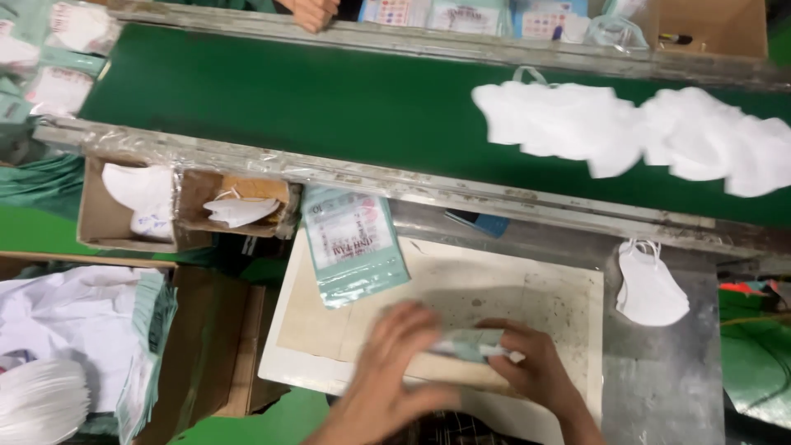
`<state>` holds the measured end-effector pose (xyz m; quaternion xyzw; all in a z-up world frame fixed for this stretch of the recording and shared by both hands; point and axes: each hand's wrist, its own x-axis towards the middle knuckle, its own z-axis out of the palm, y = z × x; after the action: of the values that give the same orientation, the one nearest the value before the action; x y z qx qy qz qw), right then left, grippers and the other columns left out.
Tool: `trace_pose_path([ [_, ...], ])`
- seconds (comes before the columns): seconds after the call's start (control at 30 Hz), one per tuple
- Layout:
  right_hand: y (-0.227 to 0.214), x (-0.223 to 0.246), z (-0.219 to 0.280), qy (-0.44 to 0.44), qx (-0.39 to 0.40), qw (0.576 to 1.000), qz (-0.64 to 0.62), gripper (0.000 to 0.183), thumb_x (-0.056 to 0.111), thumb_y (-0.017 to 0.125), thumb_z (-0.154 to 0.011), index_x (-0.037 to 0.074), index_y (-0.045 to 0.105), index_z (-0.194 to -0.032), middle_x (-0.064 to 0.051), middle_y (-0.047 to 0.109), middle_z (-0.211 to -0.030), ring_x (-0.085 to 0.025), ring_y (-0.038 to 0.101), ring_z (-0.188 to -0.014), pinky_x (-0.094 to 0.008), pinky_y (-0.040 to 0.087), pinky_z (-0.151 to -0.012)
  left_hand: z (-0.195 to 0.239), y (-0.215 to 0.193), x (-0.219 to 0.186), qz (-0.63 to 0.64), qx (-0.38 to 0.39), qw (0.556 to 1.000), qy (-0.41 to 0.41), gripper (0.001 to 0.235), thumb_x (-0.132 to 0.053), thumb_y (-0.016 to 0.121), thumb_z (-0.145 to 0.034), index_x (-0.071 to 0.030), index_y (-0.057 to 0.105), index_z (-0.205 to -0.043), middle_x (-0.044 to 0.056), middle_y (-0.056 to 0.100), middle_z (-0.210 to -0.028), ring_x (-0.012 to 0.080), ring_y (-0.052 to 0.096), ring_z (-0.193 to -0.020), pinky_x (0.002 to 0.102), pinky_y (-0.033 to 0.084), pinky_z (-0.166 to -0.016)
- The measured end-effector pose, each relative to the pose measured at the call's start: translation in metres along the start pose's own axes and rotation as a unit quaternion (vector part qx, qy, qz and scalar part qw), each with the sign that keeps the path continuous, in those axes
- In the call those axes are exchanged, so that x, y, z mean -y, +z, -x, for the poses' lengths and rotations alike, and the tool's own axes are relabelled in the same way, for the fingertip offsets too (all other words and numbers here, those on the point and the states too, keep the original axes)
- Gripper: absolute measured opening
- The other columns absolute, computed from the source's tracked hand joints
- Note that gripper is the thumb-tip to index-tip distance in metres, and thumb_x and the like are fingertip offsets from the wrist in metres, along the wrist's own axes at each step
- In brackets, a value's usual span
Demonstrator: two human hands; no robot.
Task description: Packing white face masks into plastic bags at a factory workstation.
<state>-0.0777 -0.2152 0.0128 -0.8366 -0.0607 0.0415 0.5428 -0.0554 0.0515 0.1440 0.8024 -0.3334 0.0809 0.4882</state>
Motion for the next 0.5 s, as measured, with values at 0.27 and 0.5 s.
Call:
trace_pose_path([
  [0.27, 0.027, -0.014, 0.0, -0.116, 0.143, 0.965, 0.187, 0.02, 0.029, 0.082, -0.086, 0.01, 0.082, -0.091, -0.013, 0.071, -0.101, -0.031, 0.069, -0.107, -0.039, 0.055, -0.091, 0.035, 0.055, 0.057, 0.021, 0.123, 0.982, -0.142, 0.012, -0.014, 0.076, -0.096, -0.003, 0.072, -0.093, 0.014, 0.073, -0.081, 0.0281, 0.072, -0.069, 0.036, 0.057, -0.062],
  [0.5, -0.019, 0.003, -0.005, -0.085, 0.068, 0.984, -0.142, 0.051, 0.011, 0.074, -0.087, -0.001, 0.054, -0.132, -0.014, 0.062, -0.121, -0.026, 0.06, -0.111, -0.037, 0.05, -0.093, 0.026, 0.039, 0.046, 0.119, -0.041, 0.952, -0.278, 0.021, -0.013, 0.072, -0.09, -0.002, 0.072, -0.108, 0.01, 0.076, -0.073, 0.0207, 0.072, -0.058, 0.03, 0.056, -0.054],
])
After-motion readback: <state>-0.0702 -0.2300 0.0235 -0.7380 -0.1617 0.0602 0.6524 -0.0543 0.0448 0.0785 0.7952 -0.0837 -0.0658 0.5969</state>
